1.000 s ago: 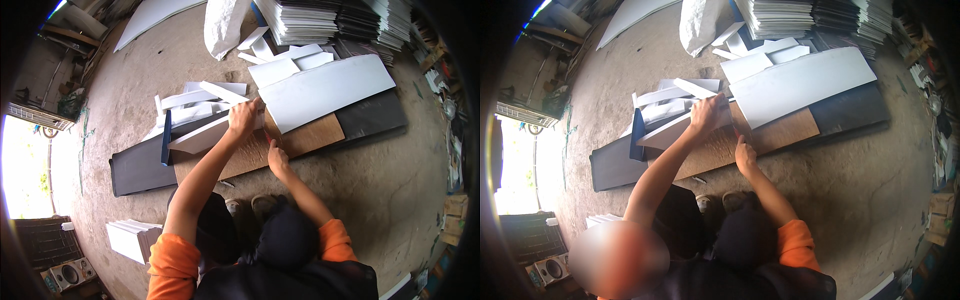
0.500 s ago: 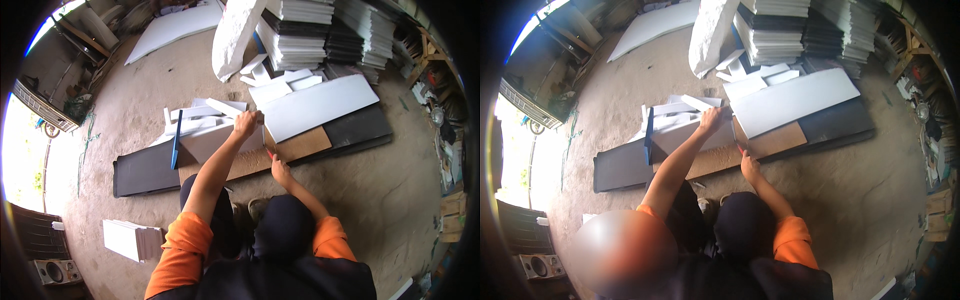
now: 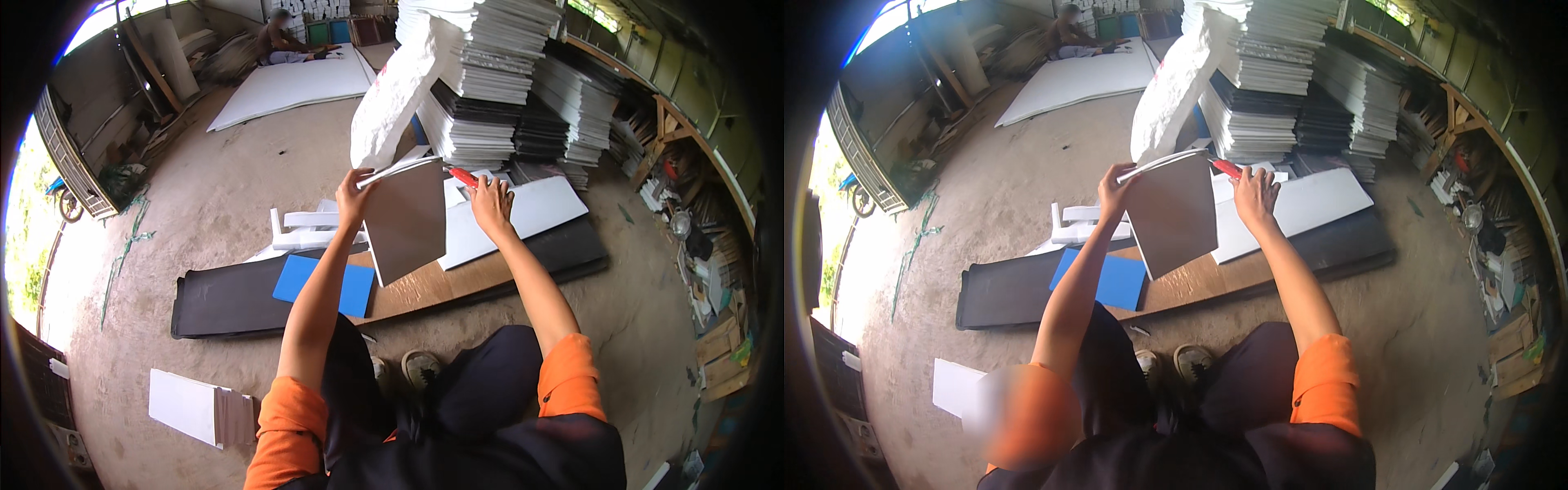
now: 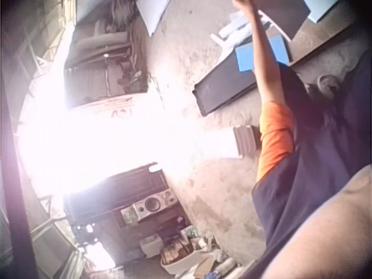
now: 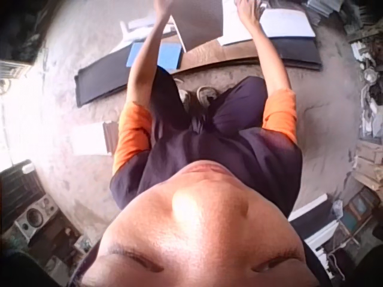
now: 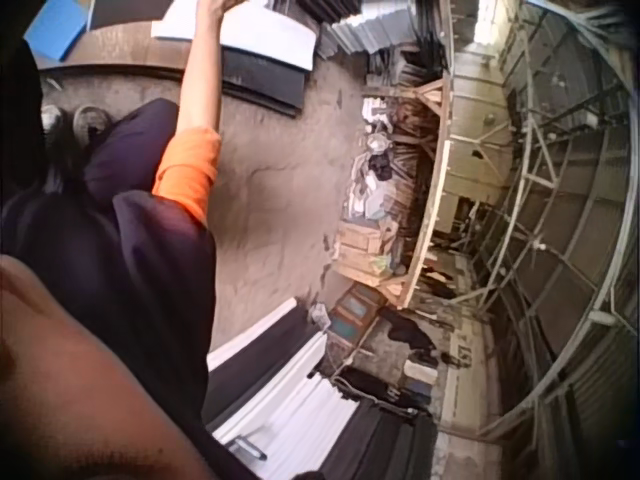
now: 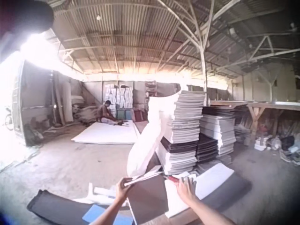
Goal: The person sits on the floor and uses a red utility knife to cut a white sheet of cardboard. They use a blue rectangular board as a straightedge guide to ensure straight cuts. The person repeatedly aligns the guide, scores the cardboard, and separates the cut pieces.
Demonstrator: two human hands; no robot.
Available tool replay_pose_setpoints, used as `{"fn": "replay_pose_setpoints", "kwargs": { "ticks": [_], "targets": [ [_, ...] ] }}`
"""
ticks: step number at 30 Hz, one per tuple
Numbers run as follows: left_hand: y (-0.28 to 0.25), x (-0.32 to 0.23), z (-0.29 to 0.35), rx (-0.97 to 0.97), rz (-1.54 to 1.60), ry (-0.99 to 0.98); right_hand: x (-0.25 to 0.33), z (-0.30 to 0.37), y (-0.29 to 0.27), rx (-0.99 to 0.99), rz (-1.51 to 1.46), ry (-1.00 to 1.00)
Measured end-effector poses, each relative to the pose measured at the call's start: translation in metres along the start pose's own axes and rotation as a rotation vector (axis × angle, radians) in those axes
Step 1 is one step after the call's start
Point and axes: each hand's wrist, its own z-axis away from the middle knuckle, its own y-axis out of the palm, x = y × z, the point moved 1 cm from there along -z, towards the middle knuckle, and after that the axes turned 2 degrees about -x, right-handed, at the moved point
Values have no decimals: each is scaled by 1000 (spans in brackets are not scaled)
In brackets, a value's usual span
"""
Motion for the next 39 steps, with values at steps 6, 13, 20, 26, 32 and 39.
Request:
{"fn": "replay_pose_setpoints", "kwargs": {
  "ticks": [6,13,20,26,32,39],
  "targets": [
    [-50,30,-4,505,330,-230,40,-8,-33,-197,50,-88],
    [-72,19,-3,481,-296,-174,49,1,-34,-230,151,-149],
    [-17,-10,18,410,-494,-116,90,-3,-41,-179,110,-151],
    [-11,-19,18,261,-450,-158,110,3,-43,-138,30,-233],
    [-17,-5,15,233,-608,-79,123,2,-38,-80,-18,-218],
    [-27,-12,13,197,-667,-208,160,-6,-20,63,9,-172]
  ]
}}
